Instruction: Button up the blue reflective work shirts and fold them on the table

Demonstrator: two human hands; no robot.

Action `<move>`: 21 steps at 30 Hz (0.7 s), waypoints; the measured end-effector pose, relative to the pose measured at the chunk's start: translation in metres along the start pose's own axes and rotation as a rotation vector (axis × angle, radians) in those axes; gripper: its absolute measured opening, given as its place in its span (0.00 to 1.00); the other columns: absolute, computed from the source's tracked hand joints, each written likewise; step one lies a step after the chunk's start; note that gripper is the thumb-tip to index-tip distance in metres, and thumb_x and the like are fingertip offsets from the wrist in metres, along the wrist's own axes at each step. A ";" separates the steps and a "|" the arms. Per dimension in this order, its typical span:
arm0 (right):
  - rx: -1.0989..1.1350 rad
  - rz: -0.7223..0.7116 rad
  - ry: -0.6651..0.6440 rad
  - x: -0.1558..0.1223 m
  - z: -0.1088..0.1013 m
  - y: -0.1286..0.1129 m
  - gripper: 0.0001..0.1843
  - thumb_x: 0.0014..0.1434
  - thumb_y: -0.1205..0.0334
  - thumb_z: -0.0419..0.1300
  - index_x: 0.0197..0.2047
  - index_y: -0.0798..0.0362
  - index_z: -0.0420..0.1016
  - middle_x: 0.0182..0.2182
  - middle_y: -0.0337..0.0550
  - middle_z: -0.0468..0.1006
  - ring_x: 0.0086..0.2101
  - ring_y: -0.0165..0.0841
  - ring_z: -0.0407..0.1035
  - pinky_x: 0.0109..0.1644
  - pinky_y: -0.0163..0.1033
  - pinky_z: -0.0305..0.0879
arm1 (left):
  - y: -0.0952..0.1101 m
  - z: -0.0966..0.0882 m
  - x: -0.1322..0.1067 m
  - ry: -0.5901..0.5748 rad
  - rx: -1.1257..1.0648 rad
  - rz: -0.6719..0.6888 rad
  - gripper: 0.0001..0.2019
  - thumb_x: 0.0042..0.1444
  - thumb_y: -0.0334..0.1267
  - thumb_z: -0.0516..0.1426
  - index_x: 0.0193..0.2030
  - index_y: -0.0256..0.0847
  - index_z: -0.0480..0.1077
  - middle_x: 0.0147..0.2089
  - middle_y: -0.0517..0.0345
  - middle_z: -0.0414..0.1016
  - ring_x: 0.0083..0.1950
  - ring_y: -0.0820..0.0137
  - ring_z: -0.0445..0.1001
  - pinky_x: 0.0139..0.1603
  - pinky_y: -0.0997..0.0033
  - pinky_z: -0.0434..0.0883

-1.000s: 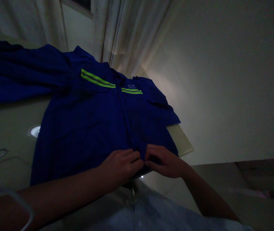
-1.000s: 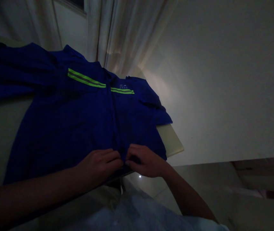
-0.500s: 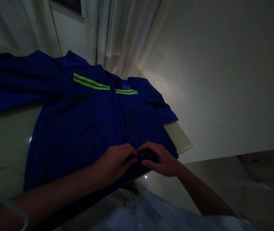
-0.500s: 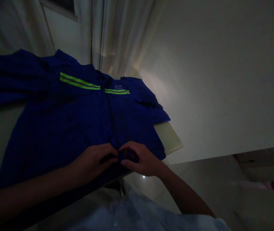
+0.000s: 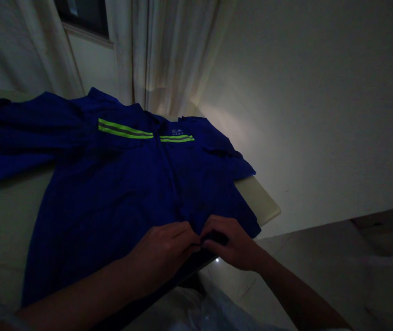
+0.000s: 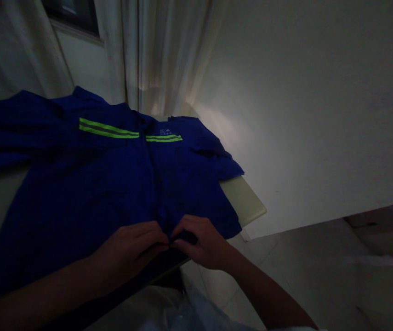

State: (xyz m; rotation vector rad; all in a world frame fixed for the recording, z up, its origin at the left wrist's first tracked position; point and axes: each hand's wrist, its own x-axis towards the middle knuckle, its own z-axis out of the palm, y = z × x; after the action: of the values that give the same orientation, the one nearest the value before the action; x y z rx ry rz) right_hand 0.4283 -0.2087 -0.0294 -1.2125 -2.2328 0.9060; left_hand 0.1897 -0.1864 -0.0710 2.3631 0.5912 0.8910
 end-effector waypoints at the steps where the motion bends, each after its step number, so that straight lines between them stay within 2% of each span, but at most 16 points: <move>1: 0.058 0.033 -0.073 0.001 -0.003 0.001 0.14 0.64 0.55 0.70 0.49 0.52 0.79 0.37 0.40 0.78 0.34 0.30 0.71 0.38 0.35 0.66 | 0.002 -0.002 0.000 -0.007 0.069 0.077 0.07 0.73 0.33 0.52 0.45 0.43 0.71 0.39 0.62 0.76 0.36 0.71 0.74 0.34 0.69 0.66; 2: 0.105 0.044 -0.156 0.002 -0.006 0.003 0.18 0.63 0.52 0.71 0.51 0.52 0.79 0.37 0.39 0.77 0.33 0.29 0.69 0.36 0.34 0.65 | 0.004 -0.003 0.000 -0.010 0.152 0.162 0.07 0.74 0.33 0.52 0.44 0.42 0.71 0.39 0.61 0.75 0.35 0.69 0.72 0.33 0.67 0.65; 4: 0.154 0.028 -0.295 0.005 -0.011 0.007 0.19 0.63 0.51 0.70 0.52 0.53 0.80 0.38 0.39 0.75 0.33 0.29 0.69 0.36 0.34 0.64 | 0.009 -0.005 0.000 -0.001 0.309 0.315 0.07 0.72 0.32 0.52 0.44 0.40 0.71 0.37 0.60 0.74 0.33 0.67 0.70 0.31 0.63 0.63; 7: 0.204 0.021 -0.363 0.009 -0.014 0.015 0.15 0.64 0.52 0.70 0.48 0.53 0.82 0.38 0.40 0.75 0.35 0.29 0.71 0.39 0.35 0.66 | 0.014 -0.004 -0.004 0.013 0.412 0.421 0.07 0.70 0.31 0.54 0.44 0.39 0.73 0.35 0.59 0.73 0.32 0.66 0.68 0.29 0.60 0.61; 11: 0.268 0.052 -0.323 0.013 -0.013 0.022 0.12 0.63 0.53 0.71 0.39 0.54 0.82 0.34 0.40 0.77 0.35 0.31 0.73 0.40 0.36 0.68 | 0.013 0.008 -0.011 -0.001 0.426 0.418 0.05 0.68 0.31 0.55 0.42 0.38 0.73 0.36 0.58 0.73 0.33 0.67 0.67 0.30 0.60 0.61; 15: -0.006 0.010 -0.402 0.018 -0.011 0.015 0.04 0.66 0.62 0.66 0.41 0.53 0.79 0.36 0.40 0.76 0.37 0.32 0.72 0.40 0.36 0.65 | 0.011 0.024 -0.016 -0.006 0.446 0.342 0.01 0.64 0.32 0.60 0.40 0.39 0.71 0.35 0.58 0.70 0.32 0.67 0.67 0.28 0.61 0.60; 18: -0.216 -0.009 -0.508 0.025 -0.014 0.004 0.02 0.68 0.67 0.61 0.42 0.53 0.75 0.37 0.41 0.74 0.38 0.33 0.70 0.41 0.36 0.63 | 0.016 0.031 -0.015 -0.025 0.486 0.301 0.07 0.61 0.34 0.64 0.35 0.41 0.70 0.35 0.59 0.70 0.31 0.68 0.67 0.25 0.61 0.57; 21: -0.301 -0.050 -0.610 0.037 -0.023 -0.009 0.02 0.69 0.67 0.59 0.41 0.53 0.73 0.37 0.40 0.72 0.38 0.33 0.68 0.40 0.36 0.61 | 0.021 0.029 -0.013 0.023 0.437 0.334 0.11 0.60 0.36 0.65 0.31 0.41 0.68 0.35 0.60 0.69 0.31 0.69 0.67 0.24 0.61 0.58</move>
State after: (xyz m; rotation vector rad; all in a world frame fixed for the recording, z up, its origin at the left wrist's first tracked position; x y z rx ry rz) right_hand 0.4184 -0.1728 -0.0046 -1.0941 -2.9564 1.0515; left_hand 0.2055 -0.2192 -0.0831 2.9107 0.4388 1.0130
